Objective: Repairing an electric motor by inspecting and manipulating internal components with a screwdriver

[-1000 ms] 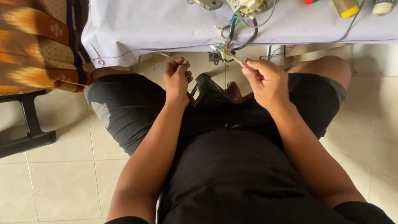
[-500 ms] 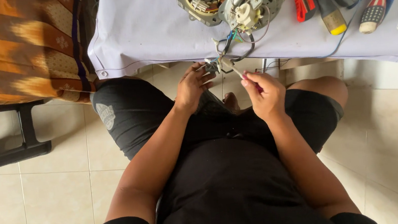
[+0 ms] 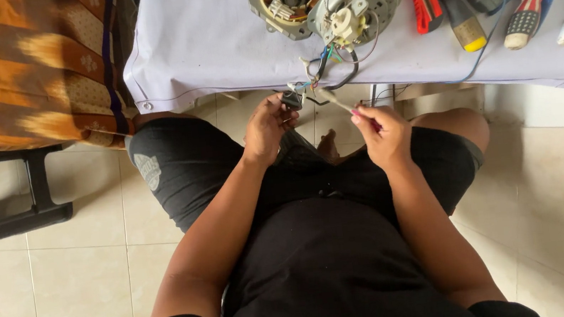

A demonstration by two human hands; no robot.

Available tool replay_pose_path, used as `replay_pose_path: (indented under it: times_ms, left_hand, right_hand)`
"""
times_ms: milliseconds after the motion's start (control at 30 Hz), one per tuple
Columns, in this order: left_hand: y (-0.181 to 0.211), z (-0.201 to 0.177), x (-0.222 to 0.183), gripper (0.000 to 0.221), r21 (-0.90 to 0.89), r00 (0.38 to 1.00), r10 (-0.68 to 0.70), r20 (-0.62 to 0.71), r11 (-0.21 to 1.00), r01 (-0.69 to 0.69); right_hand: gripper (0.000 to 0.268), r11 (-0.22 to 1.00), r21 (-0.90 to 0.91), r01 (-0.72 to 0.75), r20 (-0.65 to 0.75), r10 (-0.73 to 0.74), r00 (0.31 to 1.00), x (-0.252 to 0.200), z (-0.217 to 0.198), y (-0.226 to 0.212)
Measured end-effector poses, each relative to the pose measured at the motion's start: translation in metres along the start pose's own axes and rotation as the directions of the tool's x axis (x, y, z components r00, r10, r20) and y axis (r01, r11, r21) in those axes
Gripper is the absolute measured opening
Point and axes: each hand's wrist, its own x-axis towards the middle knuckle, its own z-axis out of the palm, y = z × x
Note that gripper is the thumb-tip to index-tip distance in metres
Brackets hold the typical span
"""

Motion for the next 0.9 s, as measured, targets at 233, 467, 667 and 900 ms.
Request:
replay_pose_path:
  times_ms: [233,467,667,900]
  left_hand:
    - [0.005,0.0,0.001,0.03,-0.023,1.0,0.014,-0.002,1.0,-0.014]
    - [0.002,-0.001,0.0,0.029,-0.026,1.0,0.015,0.009,1.0,-0.015]
    - [0.014,0.015,-0.012,0.02,-0.161,0.987,0.041,0.159,0.987,-0.015]
    - [0.038,0.048,-0.045,0.014,-0.289,0.971,0.105,0.215,0.956,-0.039]
  right_hand:
    - [0.015,0.997,0.066,0.035,-0.121,-0.027,0.992,0.016,-0.007,0.004]
    - [0.014,0.996,0.066,0.061,-0.204,-0.046,0.978,0.012,0.0,-0.004]
    - [0.018,0.98,0.198,-0.016,-0.108,0.038,0.993,0.003,0.001,-0.017]
    - [0.016,0.995,0.088,0.037,0.033,-0.04,0.999,0.003,0.013,-0.034]
